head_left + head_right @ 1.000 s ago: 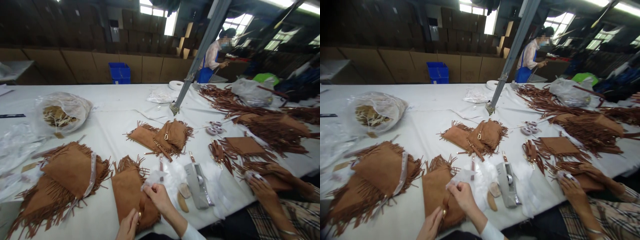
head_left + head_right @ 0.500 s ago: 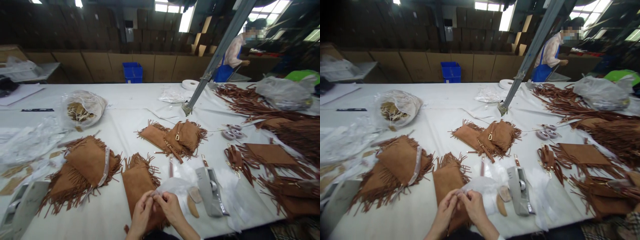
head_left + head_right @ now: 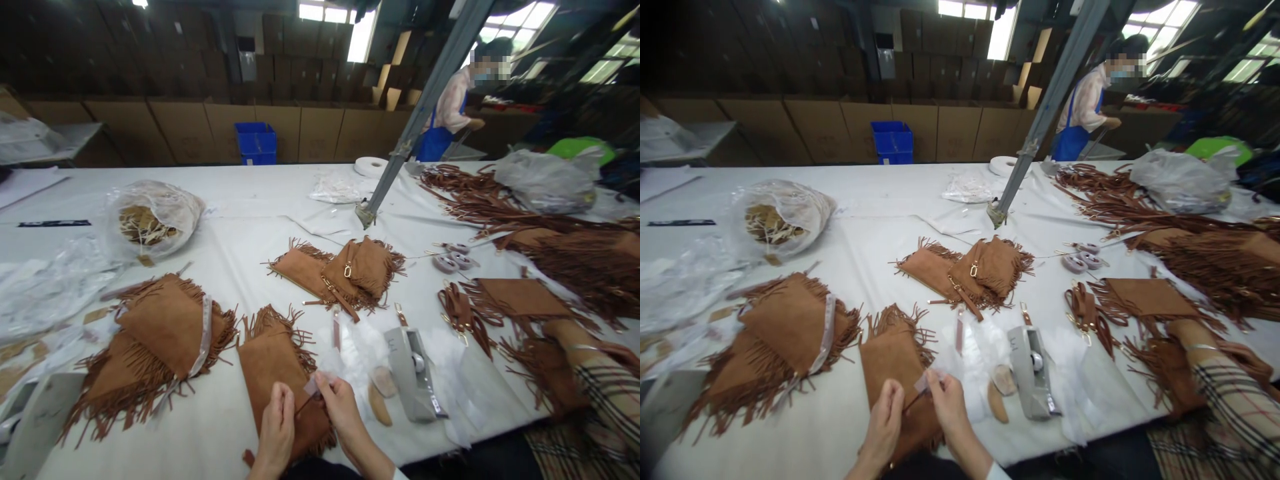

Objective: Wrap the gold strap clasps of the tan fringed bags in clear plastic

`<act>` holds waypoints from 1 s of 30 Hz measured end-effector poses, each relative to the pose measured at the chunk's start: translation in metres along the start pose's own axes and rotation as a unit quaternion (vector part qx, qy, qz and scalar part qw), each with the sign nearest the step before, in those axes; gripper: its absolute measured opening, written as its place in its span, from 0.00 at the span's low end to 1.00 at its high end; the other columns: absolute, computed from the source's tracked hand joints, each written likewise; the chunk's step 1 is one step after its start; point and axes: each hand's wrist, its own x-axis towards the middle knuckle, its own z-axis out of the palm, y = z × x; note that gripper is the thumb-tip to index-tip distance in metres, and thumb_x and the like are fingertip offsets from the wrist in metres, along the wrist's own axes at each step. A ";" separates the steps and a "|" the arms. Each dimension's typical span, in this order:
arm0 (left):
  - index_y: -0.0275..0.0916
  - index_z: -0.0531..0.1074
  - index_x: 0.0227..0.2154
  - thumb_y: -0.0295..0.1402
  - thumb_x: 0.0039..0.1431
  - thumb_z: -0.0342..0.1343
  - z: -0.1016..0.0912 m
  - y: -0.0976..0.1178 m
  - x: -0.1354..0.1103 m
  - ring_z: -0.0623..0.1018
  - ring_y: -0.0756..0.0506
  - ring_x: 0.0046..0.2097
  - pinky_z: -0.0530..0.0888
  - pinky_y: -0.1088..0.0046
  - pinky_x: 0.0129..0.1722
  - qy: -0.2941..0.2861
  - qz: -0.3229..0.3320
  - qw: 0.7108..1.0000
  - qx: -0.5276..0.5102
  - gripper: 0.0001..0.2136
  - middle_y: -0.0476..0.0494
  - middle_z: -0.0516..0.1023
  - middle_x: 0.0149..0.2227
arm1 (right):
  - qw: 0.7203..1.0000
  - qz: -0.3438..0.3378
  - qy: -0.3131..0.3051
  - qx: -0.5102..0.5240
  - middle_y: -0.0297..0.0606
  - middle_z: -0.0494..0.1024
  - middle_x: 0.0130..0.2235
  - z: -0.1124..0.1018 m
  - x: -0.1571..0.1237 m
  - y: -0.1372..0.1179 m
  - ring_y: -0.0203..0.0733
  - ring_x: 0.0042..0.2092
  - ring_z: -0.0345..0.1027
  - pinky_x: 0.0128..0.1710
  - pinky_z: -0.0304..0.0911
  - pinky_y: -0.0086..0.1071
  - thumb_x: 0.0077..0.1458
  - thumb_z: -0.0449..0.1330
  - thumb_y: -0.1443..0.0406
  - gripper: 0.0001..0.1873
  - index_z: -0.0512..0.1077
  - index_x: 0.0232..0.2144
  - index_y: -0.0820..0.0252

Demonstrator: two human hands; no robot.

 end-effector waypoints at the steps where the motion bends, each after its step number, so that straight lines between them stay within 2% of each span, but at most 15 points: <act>1: 0.42 0.63 0.34 0.45 0.63 0.39 0.000 0.002 0.000 0.74 0.44 0.31 0.67 0.70 0.34 0.007 -0.002 1.000 0.004 0.14 0.48 0.71 0.27 | 1.000 -0.008 0.004 -0.006 0.36 0.74 0.23 0.001 0.001 0.001 0.40 0.27 0.65 0.28 0.60 0.30 0.47 0.59 0.44 0.25 0.74 0.23 0.62; 3: 0.41 0.63 0.43 0.44 0.62 0.38 0.000 0.004 -0.001 0.75 0.43 0.34 0.68 0.69 0.35 0.009 -0.017 1.000 -0.002 0.16 0.46 0.73 0.31 | 0.999 -0.026 0.010 -0.024 0.36 0.75 0.24 0.002 0.003 0.003 0.40 0.28 0.66 0.30 0.62 0.30 0.48 0.58 0.45 0.25 0.74 0.23 0.62; 5: 0.39 0.60 0.49 0.44 0.62 0.38 0.000 0.005 -0.002 0.74 0.43 0.32 0.67 0.68 0.34 -0.003 -0.024 1.000 -0.006 0.19 0.47 0.73 0.29 | 0.998 -0.042 0.019 -0.043 0.37 0.76 0.25 0.002 0.004 0.003 0.42 0.30 0.67 0.33 0.63 0.31 0.49 0.58 0.46 0.24 0.74 0.23 0.62; 10: 0.38 0.58 0.50 0.44 0.59 0.43 0.000 -0.002 -0.002 0.70 0.46 0.28 0.65 0.70 0.33 -0.025 0.011 0.999 -0.024 0.20 0.52 0.68 0.25 | 0.996 -0.045 0.029 -0.071 0.41 0.79 0.30 0.000 0.006 0.004 0.45 0.34 0.69 0.36 0.63 0.33 0.48 0.59 0.45 0.26 0.77 0.30 0.64; 13: 0.38 0.56 0.52 0.46 0.59 0.45 0.000 -0.007 0.000 0.71 0.46 0.29 0.67 0.70 0.35 -0.029 0.017 0.997 -0.068 0.23 0.52 0.67 0.27 | 0.997 -0.022 0.013 -0.078 0.40 0.78 0.28 0.001 0.002 0.011 0.44 0.31 0.69 0.33 0.63 0.32 0.47 0.59 0.45 0.26 0.76 0.28 0.65; 17: 0.40 0.53 0.55 0.46 0.59 0.48 0.000 -0.011 0.000 0.75 0.46 0.36 0.69 0.68 0.41 -0.046 0.004 0.985 -0.165 0.25 0.48 0.71 0.34 | 0.999 0.014 -0.031 -0.011 0.38 0.77 0.27 0.008 -0.006 0.021 0.43 0.32 0.69 0.32 0.63 0.31 0.44 0.63 0.47 0.23 0.74 0.28 0.63; 20: 0.42 0.51 0.57 0.45 0.57 0.53 -0.001 -0.010 0.002 0.74 0.43 0.48 0.69 0.65 0.49 -0.091 -0.009 0.964 -0.251 0.29 0.40 0.71 0.46 | 0.996 0.055 -0.064 0.040 0.35 0.75 0.25 0.012 -0.007 0.021 0.40 0.29 0.68 0.30 0.62 0.29 0.45 0.63 0.48 0.22 0.74 0.27 0.62; 22: 0.41 0.59 0.54 0.45 0.55 0.55 -0.003 -0.011 0.006 0.72 0.42 0.51 0.67 0.65 0.52 -0.110 -0.013 0.963 -0.247 0.25 0.39 0.72 0.49 | 0.996 0.055 -0.058 0.042 0.35 0.75 0.24 0.013 -0.006 0.021 0.39 0.29 0.67 0.29 0.60 0.28 0.45 0.63 0.48 0.21 0.74 0.26 0.62; 24: 0.38 0.69 0.41 0.45 0.56 0.55 -0.005 -0.014 0.011 0.74 0.43 0.45 0.69 0.68 0.46 -0.094 -0.019 0.971 -0.218 0.17 0.42 0.75 0.40 | 0.998 0.038 -0.051 0.011 0.34 0.74 0.24 0.013 -0.005 0.023 0.37 0.28 0.64 0.27 0.58 0.27 0.46 0.63 0.49 0.20 0.74 0.25 0.62; 26: 0.37 0.69 0.30 0.46 0.56 0.54 -0.005 -0.018 0.016 0.72 0.47 0.33 0.69 0.73 0.35 -0.056 -0.040 0.974 -0.218 0.15 0.49 0.72 0.28 | 0.994 0.026 -0.096 -0.039 0.32 0.71 0.21 0.012 -0.007 0.026 0.34 0.25 0.60 0.25 0.54 0.26 0.46 0.63 0.50 0.21 0.73 0.20 0.63; 27: 0.37 0.67 0.28 0.47 0.55 0.54 -0.006 -0.020 0.018 0.69 0.49 0.28 0.67 0.75 0.30 -0.037 -0.050 0.972 -0.226 0.16 0.52 0.69 0.24 | 0.990 0.023 -0.131 -0.055 0.31 0.69 0.20 0.011 -0.008 0.026 0.33 0.24 0.58 0.24 0.53 0.26 0.45 0.64 0.50 0.20 0.73 0.19 0.63; 29: 0.37 0.66 0.27 0.47 0.54 0.56 -0.006 -0.023 0.020 0.66 0.51 0.26 0.64 0.77 0.27 -0.016 -0.051 0.972 -0.229 0.16 0.54 0.65 0.22 | 0.983 0.022 -0.173 -0.049 0.31 0.70 0.21 0.009 -0.009 0.026 0.33 0.24 0.58 0.24 0.53 0.26 0.44 0.65 0.51 0.19 0.75 0.23 0.63; 30: 0.37 0.66 0.27 0.48 0.53 0.56 -0.007 -0.023 0.020 0.66 0.51 0.26 0.64 0.77 0.28 -0.014 -0.042 0.974 -0.221 0.17 0.54 0.65 0.23 | 0.986 0.025 -0.163 -0.031 0.32 0.72 0.23 0.008 -0.009 0.025 0.34 0.25 0.59 0.24 0.53 0.26 0.44 0.65 0.51 0.19 0.75 0.26 0.63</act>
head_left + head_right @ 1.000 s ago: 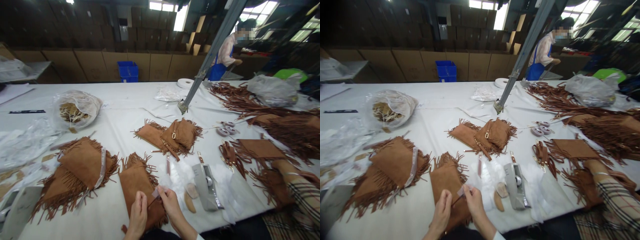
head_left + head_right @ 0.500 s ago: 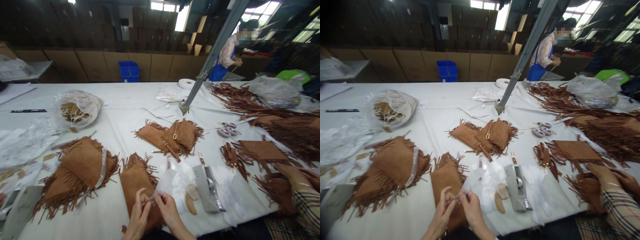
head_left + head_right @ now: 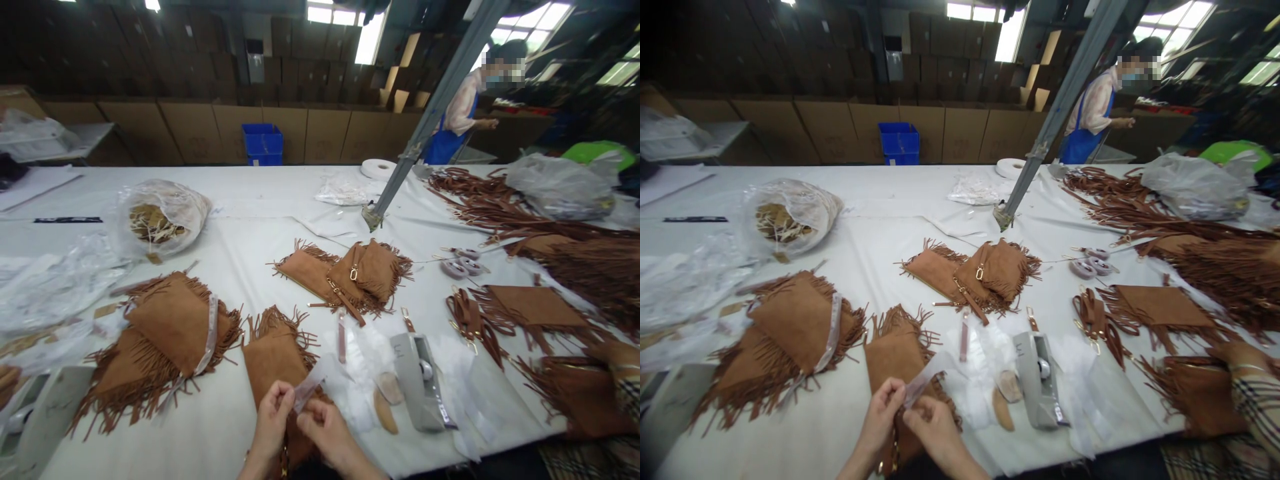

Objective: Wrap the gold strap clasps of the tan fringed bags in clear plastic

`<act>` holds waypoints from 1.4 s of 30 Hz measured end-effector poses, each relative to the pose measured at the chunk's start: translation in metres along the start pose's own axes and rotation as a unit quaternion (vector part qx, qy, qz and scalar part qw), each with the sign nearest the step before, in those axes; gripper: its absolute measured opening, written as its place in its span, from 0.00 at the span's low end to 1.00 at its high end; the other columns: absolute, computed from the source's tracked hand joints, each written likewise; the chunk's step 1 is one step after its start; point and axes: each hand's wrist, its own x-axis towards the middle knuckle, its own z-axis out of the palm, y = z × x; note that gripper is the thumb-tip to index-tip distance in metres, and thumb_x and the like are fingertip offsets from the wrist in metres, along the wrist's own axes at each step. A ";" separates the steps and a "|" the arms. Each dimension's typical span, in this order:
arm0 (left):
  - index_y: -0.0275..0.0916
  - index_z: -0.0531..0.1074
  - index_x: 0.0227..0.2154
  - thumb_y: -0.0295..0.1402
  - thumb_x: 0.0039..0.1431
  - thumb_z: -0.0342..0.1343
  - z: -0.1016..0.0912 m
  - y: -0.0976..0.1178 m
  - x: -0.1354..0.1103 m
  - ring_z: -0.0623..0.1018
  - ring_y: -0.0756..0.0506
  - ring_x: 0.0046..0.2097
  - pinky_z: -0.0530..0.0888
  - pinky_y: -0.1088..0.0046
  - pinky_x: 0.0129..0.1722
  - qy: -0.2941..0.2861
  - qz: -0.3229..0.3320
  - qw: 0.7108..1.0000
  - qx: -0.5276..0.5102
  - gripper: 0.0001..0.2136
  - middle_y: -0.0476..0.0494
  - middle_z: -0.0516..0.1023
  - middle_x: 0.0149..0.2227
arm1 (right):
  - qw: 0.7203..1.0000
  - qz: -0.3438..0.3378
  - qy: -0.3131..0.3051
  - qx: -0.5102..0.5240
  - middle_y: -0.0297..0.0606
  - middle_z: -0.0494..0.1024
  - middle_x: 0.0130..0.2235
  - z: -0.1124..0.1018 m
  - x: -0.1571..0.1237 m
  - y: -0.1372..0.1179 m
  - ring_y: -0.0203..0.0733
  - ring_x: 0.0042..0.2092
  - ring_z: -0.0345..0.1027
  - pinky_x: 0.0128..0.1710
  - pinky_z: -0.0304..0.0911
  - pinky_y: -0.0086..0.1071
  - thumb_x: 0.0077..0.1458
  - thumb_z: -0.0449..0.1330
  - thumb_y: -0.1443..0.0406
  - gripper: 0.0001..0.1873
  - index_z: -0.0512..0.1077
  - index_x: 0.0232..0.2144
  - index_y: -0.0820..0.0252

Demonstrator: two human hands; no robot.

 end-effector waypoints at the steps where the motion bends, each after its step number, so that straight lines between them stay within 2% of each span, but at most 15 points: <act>1: 0.37 0.66 0.27 0.48 0.53 0.56 0.001 0.001 -0.001 0.66 0.51 0.27 0.65 0.77 0.29 -0.005 0.011 1.000 0.012 0.17 0.54 0.65 0.23 | 0.999 0.003 0.027 0.021 0.33 0.73 0.25 -0.001 0.000 -0.002 0.34 0.26 0.60 0.24 0.54 0.26 0.44 0.65 0.50 0.21 0.76 0.30 0.63; 4: 0.38 0.66 0.26 0.48 0.54 0.55 0.005 0.004 -0.005 0.68 0.50 0.28 0.66 0.76 0.31 -0.038 0.029 0.998 0.042 0.16 0.54 0.65 0.24 | 0.992 0.020 0.108 0.055 0.34 0.72 0.23 -0.003 0.005 -0.005 0.35 0.25 0.61 0.24 0.55 0.26 0.44 0.64 0.47 0.23 0.75 0.27 0.64; 7: 0.39 0.65 0.27 0.47 0.55 0.54 0.010 0.006 -0.008 0.69 0.50 0.28 0.67 0.76 0.31 -0.070 0.024 0.996 0.051 0.15 0.54 0.66 0.24 | 0.988 0.023 0.145 0.057 0.32 0.69 0.19 -0.004 0.010 -0.002 0.34 0.23 0.59 0.23 0.55 0.26 0.42 0.65 0.47 0.24 0.71 0.19 0.64; 10: 0.38 0.66 0.32 0.47 0.56 0.53 0.010 0.005 -0.006 0.70 0.49 0.30 0.67 0.76 0.33 -0.099 0.005 0.993 0.062 0.15 0.52 0.69 0.27 | 0.982 0.018 0.171 0.080 0.33 0.70 0.20 -0.007 0.014 0.002 0.35 0.24 0.61 0.25 0.57 0.27 0.40 0.66 0.48 0.23 0.70 0.19 0.63; 13: 0.37 0.67 0.29 0.47 0.58 0.49 0.007 0.005 -0.004 0.69 0.50 0.27 0.66 0.76 0.30 -0.146 -0.012 0.984 0.098 0.16 0.52 0.69 0.23 | 0.987 0.020 0.146 0.061 0.32 0.69 0.19 -0.013 0.016 0.000 0.34 0.23 0.60 0.25 0.56 0.27 0.42 0.65 0.47 0.24 0.71 0.19 0.64; 16: 0.38 0.66 0.24 0.47 0.59 0.48 0.008 0.005 -0.003 0.69 0.50 0.25 0.65 0.75 0.29 -0.120 -0.007 0.985 0.124 0.17 0.53 0.68 0.21 | 0.994 0.019 0.098 0.038 0.32 0.70 0.19 -0.017 0.016 -0.004 0.33 0.22 0.59 0.23 0.54 0.27 0.46 0.60 0.44 0.26 0.73 0.24 0.64; 20: 0.37 0.67 0.26 0.44 0.60 0.47 0.010 0.005 -0.004 0.71 0.48 0.27 0.66 0.74 0.31 -0.113 -0.005 0.984 0.134 0.16 0.50 0.71 0.22 | 0.995 0.012 0.086 0.054 0.33 0.71 0.21 -0.016 0.014 -0.001 0.34 0.23 0.61 0.24 0.55 0.26 0.43 0.64 0.47 0.24 0.72 0.25 0.64; 24: 0.38 0.72 0.35 0.40 0.60 0.48 -0.005 0.002 -0.007 0.74 0.44 0.39 0.67 0.71 0.41 -0.183 0.015 0.960 0.212 0.12 0.44 0.77 0.35 | 0.983 0.015 0.137 0.117 0.36 0.75 0.24 -0.023 0.018 -0.001 0.37 0.26 0.66 0.28 0.60 0.29 0.43 0.66 0.50 0.21 0.72 0.25 0.65; 28: 0.39 0.72 0.28 0.36 0.58 0.51 -0.029 -0.009 -0.019 0.72 0.43 0.41 0.65 0.68 0.46 -0.258 0.037 0.904 0.338 0.09 0.45 0.76 0.34 | 0.974 0.013 0.180 0.136 0.36 0.74 0.23 -0.044 0.029 -0.015 0.38 0.25 0.66 0.27 0.61 0.31 0.40 0.67 0.50 0.22 0.72 0.25 0.64; 30: 0.39 0.71 0.29 0.35 0.59 0.49 -0.036 -0.016 -0.026 0.72 0.43 0.43 0.66 0.68 0.47 -0.285 0.036 0.899 0.331 0.09 0.44 0.76 0.37 | 0.969 0.001 0.203 0.140 0.35 0.74 0.22 -0.055 0.033 -0.024 0.37 0.24 0.65 0.27 0.60 0.30 0.38 0.69 0.51 0.21 0.72 0.24 0.64; 32: 0.38 0.71 0.38 0.35 0.59 0.49 -0.039 -0.024 -0.029 0.72 0.42 0.46 0.66 0.67 0.49 -0.264 0.012 0.911 0.317 0.09 0.41 0.76 0.43 | 0.963 -0.015 0.223 0.152 0.34 0.74 0.21 -0.062 0.036 -0.032 0.36 0.24 0.63 0.26 0.59 0.29 0.36 0.70 0.52 0.21 0.72 0.23 0.64; 35: 0.34 0.60 0.56 0.37 0.55 0.53 -0.033 -0.036 -0.029 0.65 0.37 0.58 0.60 0.60 0.58 -0.201 -0.019 0.922 0.331 0.26 0.32 0.66 0.57 | 0.958 -0.028 0.231 0.165 0.32 0.72 0.20 -0.064 0.037 -0.042 0.35 0.23 0.62 0.26 0.58 0.29 0.35 0.71 0.53 0.20 0.72 0.21 0.63; 37: 0.33 0.54 0.61 0.39 0.54 0.55 -0.024 -0.042 -0.026 0.55 0.35 0.64 0.53 0.57 0.62 -0.189 -0.005 0.919 0.346 0.33 0.31 0.54 0.65 | 0.963 -0.032 0.209 0.167 0.33 0.74 0.21 -0.058 0.036 -0.047 0.36 0.24 0.63 0.27 0.59 0.29 0.36 0.70 0.53 0.19 0.73 0.22 0.62; 39: 0.34 0.54 0.62 0.40 0.53 0.56 -0.011 -0.043 -0.022 0.50 0.35 0.66 0.50 0.57 0.64 -0.201 0.014 0.918 0.342 0.34 0.32 0.48 0.67 | 0.969 -0.036 0.185 0.161 0.34 0.75 0.23 -0.049 0.036 -0.052 0.38 0.26 0.65 0.29 0.59 0.30 0.38 0.70 0.53 0.19 0.74 0.23 0.62; 42: 0.40 0.64 0.57 0.42 0.55 0.54 0.009 -0.037 -0.014 0.51 0.35 0.66 0.52 0.56 0.63 -0.227 0.020 0.926 0.302 0.26 0.37 0.51 0.66 | 0.974 -0.046 0.164 0.147 0.34 0.76 0.23 -0.035 0.035 -0.059 0.38 0.26 0.66 0.29 0.59 0.30 0.39 0.69 0.52 0.19 0.74 0.23 0.62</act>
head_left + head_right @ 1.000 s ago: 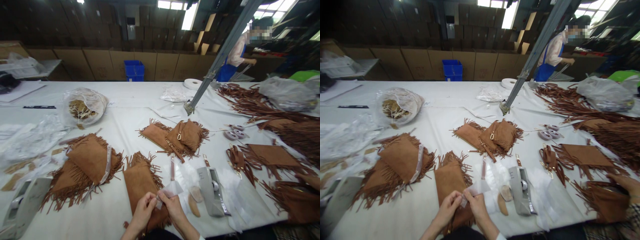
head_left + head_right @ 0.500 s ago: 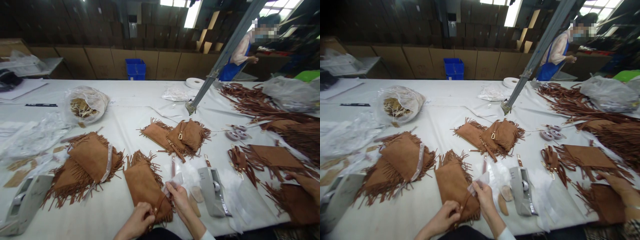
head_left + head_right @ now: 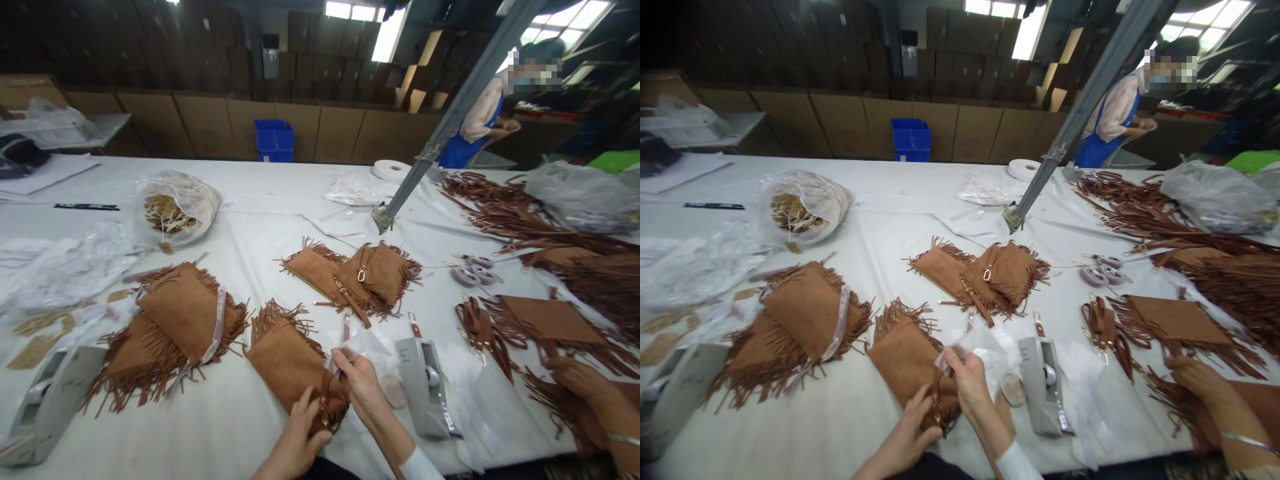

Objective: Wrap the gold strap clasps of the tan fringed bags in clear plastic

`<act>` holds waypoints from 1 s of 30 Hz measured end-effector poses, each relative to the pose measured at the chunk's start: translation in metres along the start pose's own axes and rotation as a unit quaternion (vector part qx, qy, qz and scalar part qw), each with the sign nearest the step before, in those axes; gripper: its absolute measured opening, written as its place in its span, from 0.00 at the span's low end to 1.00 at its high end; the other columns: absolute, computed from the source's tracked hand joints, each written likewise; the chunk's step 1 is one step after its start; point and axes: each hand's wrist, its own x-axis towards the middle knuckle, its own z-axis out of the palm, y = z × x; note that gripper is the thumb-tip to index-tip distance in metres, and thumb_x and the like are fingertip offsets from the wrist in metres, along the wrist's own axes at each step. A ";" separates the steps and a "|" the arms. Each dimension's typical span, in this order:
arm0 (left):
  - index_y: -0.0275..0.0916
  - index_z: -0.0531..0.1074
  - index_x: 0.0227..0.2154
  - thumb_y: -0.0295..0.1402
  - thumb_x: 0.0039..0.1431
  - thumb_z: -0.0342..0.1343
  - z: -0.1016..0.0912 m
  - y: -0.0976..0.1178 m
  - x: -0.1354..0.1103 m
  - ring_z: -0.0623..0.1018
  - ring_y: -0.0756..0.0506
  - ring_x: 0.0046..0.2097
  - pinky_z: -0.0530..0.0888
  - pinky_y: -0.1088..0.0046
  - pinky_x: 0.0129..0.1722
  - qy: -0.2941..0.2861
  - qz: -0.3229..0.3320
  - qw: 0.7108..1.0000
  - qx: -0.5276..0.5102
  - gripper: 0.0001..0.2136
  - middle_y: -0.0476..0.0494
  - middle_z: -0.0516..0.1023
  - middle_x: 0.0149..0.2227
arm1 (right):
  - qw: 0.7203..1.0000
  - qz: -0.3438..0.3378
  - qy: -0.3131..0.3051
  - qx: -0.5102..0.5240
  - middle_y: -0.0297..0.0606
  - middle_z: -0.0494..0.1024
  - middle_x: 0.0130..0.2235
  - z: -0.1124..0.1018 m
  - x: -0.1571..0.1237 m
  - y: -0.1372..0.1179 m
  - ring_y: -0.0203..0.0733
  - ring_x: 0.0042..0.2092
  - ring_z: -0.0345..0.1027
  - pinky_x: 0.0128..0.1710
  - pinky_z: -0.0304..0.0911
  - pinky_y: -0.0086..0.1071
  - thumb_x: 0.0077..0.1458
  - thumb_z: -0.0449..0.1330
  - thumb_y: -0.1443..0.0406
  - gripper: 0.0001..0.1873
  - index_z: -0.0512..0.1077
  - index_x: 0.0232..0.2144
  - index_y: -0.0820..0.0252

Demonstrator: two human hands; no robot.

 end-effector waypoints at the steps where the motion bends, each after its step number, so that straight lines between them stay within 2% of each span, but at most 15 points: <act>1: 0.41 0.70 0.51 0.43 0.57 0.53 0.000 0.004 0.004 0.53 0.35 0.65 0.54 0.56 0.62 -0.007 0.005 1.000 -0.023 0.21 0.38 0.54 0.65 | 1.000 -0.003 -0.002 -0.001 0.34 0.75 0.23 0.004 -0.001 -0.002 0.37 0.26 0.65 0.29 0.58 0.29 0.39 0.69 0.52 0.19 0.74 0.23 0.62; 2: 0.42 0.74 0.45 0.45 0.58 0.51 -0.001 0.008 0.007 0.55 0.35 0.65 0.56 0.57 0.61 -0.007 0.007 0.999 -0.051 0.18 0.39 0.58 0.64 | 1.000 -0.004 -0.002 0.002 0.34 0.75 0.22 0.006 -0.002 -0.005 0.37 0.25 0.65 0.28 0.58 0.29 0.39 0.69 0.53 0.18 0.74 0.23 0.62; 4: 0.40 0.75 0.33 0.48 0.59 0.48 -0.007 0.013 0.009 0.61 0.36 0.62 0.61 0.58 0.59 -0.002 0.009 0.993 -0.117 0.18 0.40 0.63 0.61 | 1.000 -0.006 0.006 0.022 0.33 0.74 0.21 0.007 -0.002 -0.013 0.35 0.25 0.64 0.28 0.57 0.29 0.39 0.70 0.54 0.17 0.73 0.22 0.63; 6: 0.39 0.72 0.30 0.52 0.58 0.48 -0.017 0.016 0.005 0.69 0.38 0.55 0.68 0.60 0.53 -0.004 0.000 0.982 -0.191 0.20 0.39 0.70 0.54 | 0.998 -0.004 0.022 0.055 0.31 0.73 0.20 0.004 0.000 -0.022 0.34 0.24 0.62 0.27 0.58 0.28 0.38 0.71 0.56 0.16 0.73 0.21 0.62; 8: 0.39 0.70 0.32 0.54 0.57 0.47 -0.028 0.020 -0.005 0.75 0.44 0.42 0.73 0.66 0.43 -0.019 -0.023 0.966 -0.257 0.22 0.42 0.75 0.40 | 0.996 0.003 0.042 0.084 0.31 0.74 0.21 -0.003 0.002 -0.028 0.33 0.25 0.63 0.28 0.59 0.28 0.36 0.72 0.58 0.15 0.73 0.21 0.62; 10: 0.38 0.67 0.33 0.55 0.58 0.45 -0.041 0.027 -0.015 0.74 0.50 0.31 0.74 0.74 0.32 -0.030 -0.052 0.953 -0.296 0.22 0.48 0.72 0.31 | 0.992 0.012 0.062 0.106 0.32 0.75 0.24 -0.008 0.004 -0.030 0.35 0.27 0.65 0.29 0.61 0.28 0.33 0.73 0.60 0.16 0.75 0.23 0.62; 12: 0.39 0.65 0.32 0.53 0.58 0.47 -0.052 0.036 -0.024 0.72 0.53 0.27 0.71 0.79 0.26 -0.025 -0.060 0.951 -0.304 0.20 0.50 0.70 0.31 | 0.989 0.022 0.080 0.124 0.32 0.76 0.25 -0.011 0.006 -0.027 0.36 0.28 0.67 0.30 0.62 0.29 0.32 0.74 0.60 0.17 0.75 0.24 0.62; 14: 0.39 0.63 0.29 0.51 0.58 0.49 -0.061 0.042 -0.029 0.68 0.55 0.23 0.67 0.82 0.21 0.011 -0.055 0.957 -0.285 0.18 0.52 0.69 0.29 | 0.986 0.028 0.093 0.133 0.32 0.76 0.25 -0.010 0.005 -0.022 0.36 0.28 0.67 0.30 0.63 0.28 0.32 0.74 0.60 0.17 0.75 0.24 0.62; 16: 0.39 0.62 0.28 0.51 0.59 0.47 -0.064 0.044 -0.031 0.63 0.56 0.18 0.62 0.84 0.16 0.063 -0.054 0.963 -0.256 0.18 0.55 0.67 0.24 | 0.986 0.029 0.098 0.128 0.31 0.76 0.25 -0.007 0.004 -0.016 0.35 0.28 0.68 0.30 0.64 0.28 0.34 0.73 0.60 0.16 0.74 0.25 0.62; 18: 0.39 0.63 0.28 0.50 0.59 0.47 -0.063 0.043 -0.030 0.60 0.56 0.17 0.58 0.84 0.14 0.106 -0.055 0.963 -0.242 0.18 0.57 0.64 0.18 | 0.988 0.026 0.101 0.113 0.31 0.78 0.27 -0.003 0.001 -0.010 0.36 0.29 0.69 0.31 0.65 0.28 0.35 0.73 0.60 0.18 0.75 0.30 0.61; 21: 0.38 0.64 0.26 0.50 0.57 0.50 -0.056 0.043 -0.029 0.61 0.55 0.18 0.59 0.83 0.18 0.158 -0.058 0.951 -0.260 0.18 0.58 0.62 0.15 | 0.990 0.024 0.103 0.091 0.34 0.80 0.31 0.002 -0.005 -0.001 0.40 0.32 0.73 0.34 0.67 0.31 0.34 0.73 0.59 0.27 0.73 0.38 0.61; 23: 0.37 0.64 0.25 0.49 0.56 0.52 -0.052 0.045 -0.029 0.61 0.55 0.19 0.60 0.83 0.20 0.191 -0.061 0.941 -0.273 0.18 0.57 0.62 0.14 | 0.992 0.030 0.099 0.075 0.36 0.81 0.32 0.004 -0.010 0.008 0.42 0.33 0.74 0.35 0.67 0.32 0.34 0.73 0.58 0.29 0.71 0.40 0.61; 25: 0.37 0.65 0.25 0.51 0.55 0.53 -0.048 0.048 -0.028 0.62 0.55 0.20 0.61 0.83 0.19 0.204 -0.071 0.935 -0.280 0.19 0.57 0.63 0.15 | 0.993 0.046 0.091 0.061 0.36 0.80 0.30 0.006 -0.014 0.017 0.42 0.31 0.73 0.32 0.67 0.31 0.34 0.73 0.57 0.28 0.72 0.39 0.62; 28: 0.38 0.66 0.27 0.55 0.51 0.53 -0.046 0.052 -0.025 0.62 0.54 0.18 0.63 0.83 0.15 0.185 -0.106 0.934 -0.287 0.22 0.56 0.64 0.17 | 0.991 0.081 0.085 0.061 0.34 0.78 0.24 0.008 -0.019 0.029 0.38 0.25 0.70 0.25 0.63 0.27 0.34 0.72 0.55 0.23 0.73 0.31 0.62; 30: 0.38 0.66 0.28 0.57 0.50 0.52 -0.045 0.052 -0.024 0.61 0.55 0.17 0.65 0.82 0.13 0.171 -0.122 0.934 -0.290 0.23 0.56 0.65 0.18 | 0.987 0.118 0.085 0.074 0.34 0.78 0.24 0.009 -0.022 0.035 0.35 0.23 0.68 0.23 0.62 0.25 0.34 0.72 0.55 0.21 0.73 0.27 0.62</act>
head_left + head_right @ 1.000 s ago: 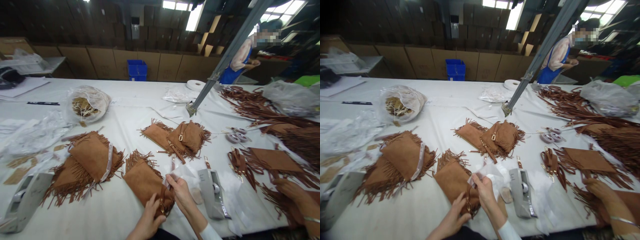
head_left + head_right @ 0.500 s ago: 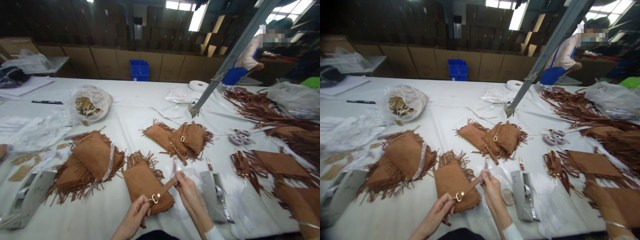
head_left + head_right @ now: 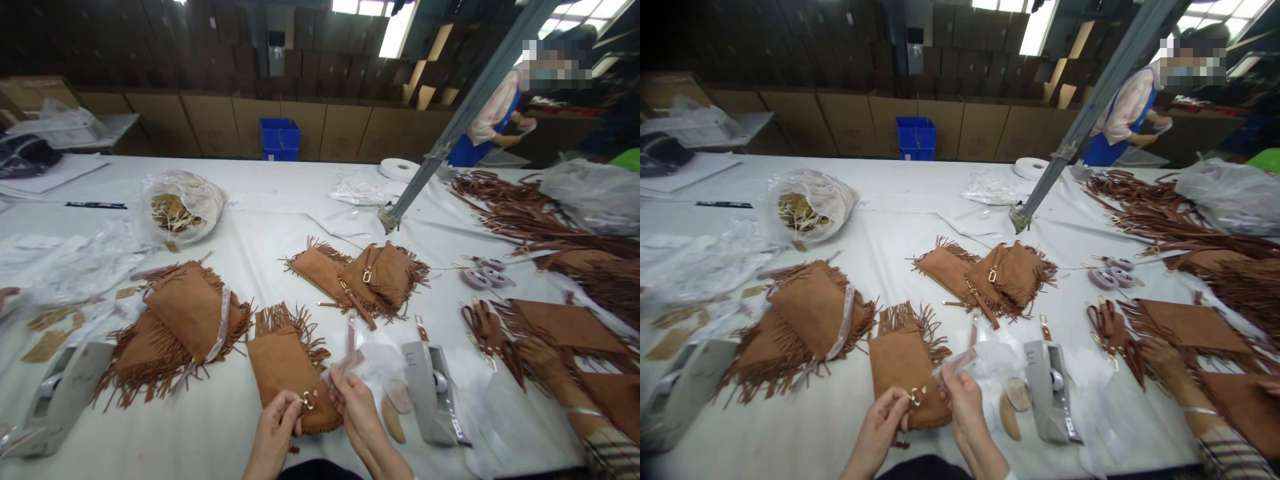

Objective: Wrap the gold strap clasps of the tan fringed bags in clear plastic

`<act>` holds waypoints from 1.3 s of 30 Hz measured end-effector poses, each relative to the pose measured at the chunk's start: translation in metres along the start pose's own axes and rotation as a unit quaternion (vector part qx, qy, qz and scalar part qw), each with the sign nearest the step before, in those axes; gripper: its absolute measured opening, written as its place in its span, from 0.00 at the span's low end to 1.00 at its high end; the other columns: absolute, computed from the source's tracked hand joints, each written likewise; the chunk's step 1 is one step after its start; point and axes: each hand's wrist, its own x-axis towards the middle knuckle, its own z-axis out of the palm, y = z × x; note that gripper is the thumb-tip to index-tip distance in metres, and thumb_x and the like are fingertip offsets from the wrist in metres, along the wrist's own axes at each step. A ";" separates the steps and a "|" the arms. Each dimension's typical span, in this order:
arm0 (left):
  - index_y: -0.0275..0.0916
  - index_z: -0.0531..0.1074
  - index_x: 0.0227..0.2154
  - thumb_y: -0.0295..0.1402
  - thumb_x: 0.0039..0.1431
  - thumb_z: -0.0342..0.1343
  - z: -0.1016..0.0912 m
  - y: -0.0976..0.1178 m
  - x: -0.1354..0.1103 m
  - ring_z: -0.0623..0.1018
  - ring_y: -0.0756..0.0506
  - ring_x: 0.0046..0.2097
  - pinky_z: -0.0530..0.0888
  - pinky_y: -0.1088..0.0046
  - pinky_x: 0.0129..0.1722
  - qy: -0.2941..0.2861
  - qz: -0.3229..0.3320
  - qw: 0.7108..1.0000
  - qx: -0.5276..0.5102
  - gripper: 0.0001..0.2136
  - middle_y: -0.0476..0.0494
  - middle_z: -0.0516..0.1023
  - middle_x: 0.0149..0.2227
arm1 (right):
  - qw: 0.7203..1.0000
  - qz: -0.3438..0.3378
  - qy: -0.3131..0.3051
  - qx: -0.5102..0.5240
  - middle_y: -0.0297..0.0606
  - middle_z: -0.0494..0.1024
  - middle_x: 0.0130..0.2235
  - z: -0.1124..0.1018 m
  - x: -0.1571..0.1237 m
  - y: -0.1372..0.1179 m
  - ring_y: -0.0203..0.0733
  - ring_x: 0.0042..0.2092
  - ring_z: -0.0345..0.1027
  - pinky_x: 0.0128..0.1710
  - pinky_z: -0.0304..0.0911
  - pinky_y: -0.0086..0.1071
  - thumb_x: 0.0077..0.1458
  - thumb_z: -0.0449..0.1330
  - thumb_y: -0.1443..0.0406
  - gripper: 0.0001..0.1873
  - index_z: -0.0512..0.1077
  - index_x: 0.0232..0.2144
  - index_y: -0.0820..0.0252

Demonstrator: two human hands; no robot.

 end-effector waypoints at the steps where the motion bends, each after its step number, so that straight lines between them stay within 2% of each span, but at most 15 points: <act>1: 0.38 0.67 0.28 0.57 0.50 0.52 0.000 0.000 0.000 0.60 0.55 0.17 0.66 0.82 0.13 -0.003 -0.003 1.000 0.002 0.23 0.56 0.65 0.18 | 1.000 0.020 0.002 0.005 0.35 0.78 0.24 0.000 -0.001 0.002 0.34 0.23 0.68 0.23 0.62 0.25 0.33 0.73 0.55 0.21 0.73 0.26 0.62; 6: 0.38 0.67 0.29 0.56 0.51 0.51 0.002 -0.006 0.002 0.62 0.54 0.17 0.65 0.82 0.12 0.006 0.008 1.000 0.030 0.23 0.56 0.65 0.17 | 0.997 0.064 0.003 0.031 0.37 0.78 0.25 0.002 -0.006 -0.003 0.38 0.24 0.70 0.23 0.62 0.27 0.29 0.74 0.56 0.22 0.72 0.24 0.62; 11: 0.38 0.67 0.26 0.56 0.52 0.51 0.009 -0.016 0.002 0.59 0.55 0.15 0.57 0.84 0.11 0.027 0.042 0.997 0.051 0.22 0.57 0.64 0.14 | 1.000 0.001 -0.008 0.031 0.38 0.79 0.26 -0.001 -0.005 -0.019 0.38 0.26 0.70 0.25 0.62 0.28 0.33 0.72 0.54 0.21 0.75 0.27 0.63; 15: 0.38 0.67 0.26 0.56 0.52 0.50 0.011 -0.015 0.002 0.61 0.54 0.16 0.59 0.84 0.11 0.031 0.035 0.997 0.057 0.23 0.56 0.64 0.15 | 0.999 -0.021 -0.023 -0.018 0.36 0.76 0.22 -0.001 -0.010 -0.004 0.36 0.24 0.66 0.24 0.59 0.26 0.37 0.70 0.52 0.21 0.75 0.24 0.64; 18: 0.39 0.67 0.27 0.55 0.53 0.49 0.011 -0.014 0.003 0.61 0.54 0.16 0.60 0.83 0.11 0.029 0.040 0.997 0.063 0.22 0.56 0.64 0.16 | 0.998 0.011 -0.053 -0.038 0.36 0.76 0.21 0.002 -0.017 0.011 0.34 0.22 0.64 0.22 0.57 0.25 0.37 0.70 0.51 0.21 0.75 0.23 0.65; 20: 0.38 0.67 0.27 0.55 0.54 0.49 0.011 -0.015 0.004 0.61 0.54 0.15 0.59 0.83 0.11 0.037 0.052 0.995 0.074 0.22 0.56 0.63 0.15 | 0.996 0.027 -0.072 -0.041 0.37 0.76 0.22 0.004 -0.020 0.014 0.33 0.23 0.64 0.23 0.57 0.25 0.38 0.70 0.51 0.21 0.75 0.24 0.65; 23: 0.38 0.67 0.26 0.54 0.55 0.48 0.012 -0.018 0.005 0.62 0.54 0.17 0.60 0.83 0.12 0.041 0.071 0.993 0.086 0.21 0.56 0.63 0.15 | 0.995 0.010 -0.091 -0.046 0.38 0.77 0.25 0.006 -0.023 0.013 0.34 0.25 0.66 0.25 0.58 0.25 0.38 0.70 0.51 0.22 0.74 0.24 0.65; 26: 0.39 0.65 0.25 0.53 0.57 0.47 0.013 -0.017 0.004 0.65 0.52 0.18 0.64 0.81 0.15 0.047 0.084 0.990 0.101 0.20 0.54 0.67 0.16 | 0.987 0.020 -0.152 -0.050 0.37 0.75 0.22 0.006 -0.025 0.019 0.33 0.21 0.63 0.22 0.56 0.25 0.41 0.67 0.47 0.25 0.74 0.25 0.65; 29: 0.40 0.63 0.24 0.51 0.59 0.45 0.011 -0.008 0.000 0.70 0.50 0.20 0.68 0.78 0.19 0.034 0.090 0.988 0.120 0.19 0.53 0.69 0.16 | 0.978 0.029 -0.189 -0.077 0.33 0.71 0.17 0.004 -0.025 0.028 0.32 0.18 0.58 0.20 0.52 0.26 0.39 0.68 0.47 0.26 0.74 0.24 0.66; 31: 0.40 0.66 0.27 0.49 0.60 0.45 0.006 0.000 -0.002 0.75 0.47 0.25 0.74 0.73 0.26 -0.002 0.102 0.986 0.133 0.17 0.49 0.74 0.22 | 0.981 0.009 -0.174 -0.084 0.34 0.72 0.18 0.002 -0.022 0.030 0.33 0.20 0.60 0.22 0.54 0.26 0.38 0.69 0.48 0.25 0.74 0.24 0.66; 33: 0.39 0.70 0.34 0.46 0.58 0.51 -0.001 0.007 -0.004 0.78 0.42 0.41 0.75 0.64 0.42 -0.042 0.130 0.976 0.170 0.14 0.40 0.79 0.39 | 0.988 -0.010 -0.141 -0.064 0.35 0.75 0.21 0.000 -0.017 0.027 0.34 0.22 0.63 0.24 0.57 0.27 0.39 0.69 0.49 0.23 0.75 0.25 0.65; 35: 0.40 0.73 0.41 0.43 0.54 0.56 -0.010 0.011 -0.004 0.69 0.36 0.56 0.66 0.56 0.55 -0.079 0.155 0.959 0.222 0.15 0.34 0.68 0.57 | 0.993 -0.017 -0.114 -0.041 0.36 0.75 0.23 -0.002 -0.011 0.022 0.35 0.24 0.64 0.25 0.58 0.27 0.39 0.70 0.51 0.22 0.75 0.25 0.64; 36: 0.41 0.73 0.43 0.42 0.54 0.57 -0.014 0.011 -0.004 0.64 0.34 0.60 0.61 0.53 0.59 -0.097 0.162 0.952 0.241 0.16 0.34 0.62 0.61 | 0.993 -0.015 -0.107 -0.037 0.35 0.74 0.22 -0.003 -0.009 0.020 0.34 0.23 0.63 0.24 0.57 0.26 0.38 0.70 0.51 0.22 0.75 0.24 0.64; 37: 0.42 0.74 0.44 0.42 0.55 0.56 -0.016 0.010 -0.004 0.61 0.34 0.62 0.58 0.52 0.60 -0.115 0.167 0.947 0.249 0.16 0.35 0.58 0.64 | 0.994 -0.010 -0.104 -0.037 0.35 0.73 0.21 -0.005 -0.008 0.019 0.33 0.22 0.61 0.23 0.55 0.26 0.37 0.70 0.51 0.22 0.74 0.23 0.64; 39: 0.43 0.73 0.46 0.42 0.58 0.52 -0.017 0.007 -0.003 0.60 0.35 0.62 0.57 0.54 0.61 -0.142 0.183 0.943 0.238 0.15 0.37 0.59 0.63 | 0.994 -0.004 -0.107 -0.037 0.34 0.71 0.19 -0.006 -0.007 0.017 0.32 0.21 0.59 0.22 0.53 0.26 0.36 0.71 0.51 0.22 0.74 0.21 0.65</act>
